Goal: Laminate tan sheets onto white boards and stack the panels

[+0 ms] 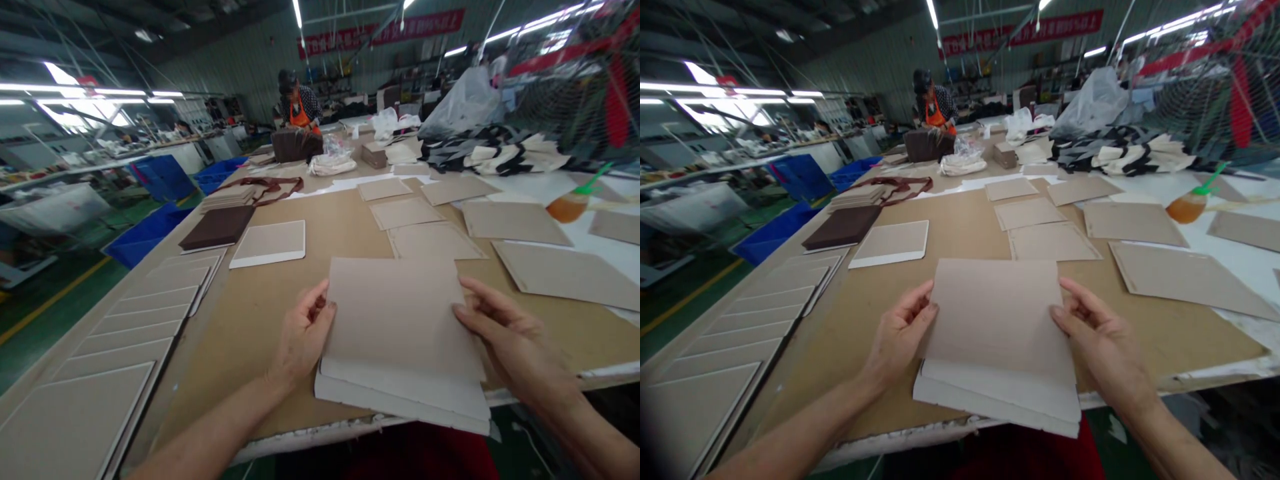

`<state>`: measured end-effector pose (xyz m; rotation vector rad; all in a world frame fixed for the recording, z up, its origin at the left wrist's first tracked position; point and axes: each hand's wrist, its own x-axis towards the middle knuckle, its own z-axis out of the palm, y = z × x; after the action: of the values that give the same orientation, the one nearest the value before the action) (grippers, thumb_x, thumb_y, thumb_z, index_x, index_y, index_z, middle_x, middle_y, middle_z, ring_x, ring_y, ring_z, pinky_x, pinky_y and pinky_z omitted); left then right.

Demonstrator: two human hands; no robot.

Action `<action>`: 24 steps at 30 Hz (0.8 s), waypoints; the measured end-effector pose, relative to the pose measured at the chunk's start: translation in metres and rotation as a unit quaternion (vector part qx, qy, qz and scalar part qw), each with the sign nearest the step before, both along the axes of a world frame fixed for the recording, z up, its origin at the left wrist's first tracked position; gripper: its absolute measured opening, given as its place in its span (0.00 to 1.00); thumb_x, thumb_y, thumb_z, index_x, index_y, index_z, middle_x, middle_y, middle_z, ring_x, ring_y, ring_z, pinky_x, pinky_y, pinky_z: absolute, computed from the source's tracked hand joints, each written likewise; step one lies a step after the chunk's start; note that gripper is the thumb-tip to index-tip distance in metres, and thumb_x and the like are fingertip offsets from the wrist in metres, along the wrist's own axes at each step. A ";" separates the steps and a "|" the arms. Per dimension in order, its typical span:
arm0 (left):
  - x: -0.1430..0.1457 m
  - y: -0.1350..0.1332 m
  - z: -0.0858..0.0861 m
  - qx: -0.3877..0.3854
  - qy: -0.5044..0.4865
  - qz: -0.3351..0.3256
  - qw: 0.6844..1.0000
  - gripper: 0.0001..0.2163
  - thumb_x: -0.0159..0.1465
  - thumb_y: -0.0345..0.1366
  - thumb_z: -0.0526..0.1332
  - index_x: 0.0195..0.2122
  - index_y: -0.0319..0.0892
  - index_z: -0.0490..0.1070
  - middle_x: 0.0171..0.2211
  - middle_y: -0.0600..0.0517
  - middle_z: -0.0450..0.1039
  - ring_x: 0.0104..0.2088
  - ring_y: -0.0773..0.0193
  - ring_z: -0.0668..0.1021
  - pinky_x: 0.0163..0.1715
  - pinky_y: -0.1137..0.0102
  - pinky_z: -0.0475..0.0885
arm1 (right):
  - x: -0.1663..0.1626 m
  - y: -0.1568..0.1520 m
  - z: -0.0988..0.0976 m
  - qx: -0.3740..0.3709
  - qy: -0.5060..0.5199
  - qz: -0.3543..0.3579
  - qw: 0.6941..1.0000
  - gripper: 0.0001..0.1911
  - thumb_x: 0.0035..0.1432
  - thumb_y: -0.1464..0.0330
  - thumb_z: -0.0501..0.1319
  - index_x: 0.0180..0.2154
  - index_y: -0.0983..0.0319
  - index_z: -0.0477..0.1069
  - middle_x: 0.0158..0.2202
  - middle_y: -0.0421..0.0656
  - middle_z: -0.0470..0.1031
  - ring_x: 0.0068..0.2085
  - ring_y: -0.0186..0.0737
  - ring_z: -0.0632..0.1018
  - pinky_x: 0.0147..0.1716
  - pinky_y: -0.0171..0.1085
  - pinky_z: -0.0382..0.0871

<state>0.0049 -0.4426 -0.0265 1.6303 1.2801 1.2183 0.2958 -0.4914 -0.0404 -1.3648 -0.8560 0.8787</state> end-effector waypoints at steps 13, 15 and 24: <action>0.009 0.026 -0.003 -0.176 0.147 0.008 0.973 0.17 0.59 0.41 0.62 0.47 0.42 0.76 0.33 0.53 0.75 0.33 0.61 0.76 0.37 0.67 0.69 | 0.011 -0.001 -0.017 -0.117 -0.287 0.064 0.948 0.34 0.51 0.45 0.62 0.51 0.61 0.77 0.26 0.40 0.72 0.27 0.43 0.75 0.27 0.38 0.72; 0.009 0.030 -0.003 -0.168 0.168 0.005 0.971 0.16 0.58 0.40 0.61 0.46 0.41 0.77 0.32 0.53 0.74 0.32 0.61 0.75 0.36 0.67 0.69 | 0.016 0.000 -0.022 -0.123 -0.304 0.062 0.943 0.33 0.51 0.45 0.61 0.50 0.61 0.77 0.28 0.40 0.72 0.28 0.42 0.76 0.27 0.37 0.73; 0.008 0.040 -0.008 -0.131 0.172 -0.040 0.976 0.14 0.62 0.39 0.58 0.45 0.40 0.77 0.31 0.54 0.69 0.31 0.64 0.72 0.33 0.68 0.67 | 0.032 0.002 -0.050 -0.127 -0.335 0.040 0.933 0.33 0.54 0.44 0.63 0.54 0.57 0.76 0.33 0.40 0.75 0.36 0.44 0.77 0.33 0.36 0.75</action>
<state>0.0133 -0.4029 -0.0348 1.7238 1.4985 0.7013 0.3280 -0.4893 -0.0902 -1.9170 -1.3564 0.5903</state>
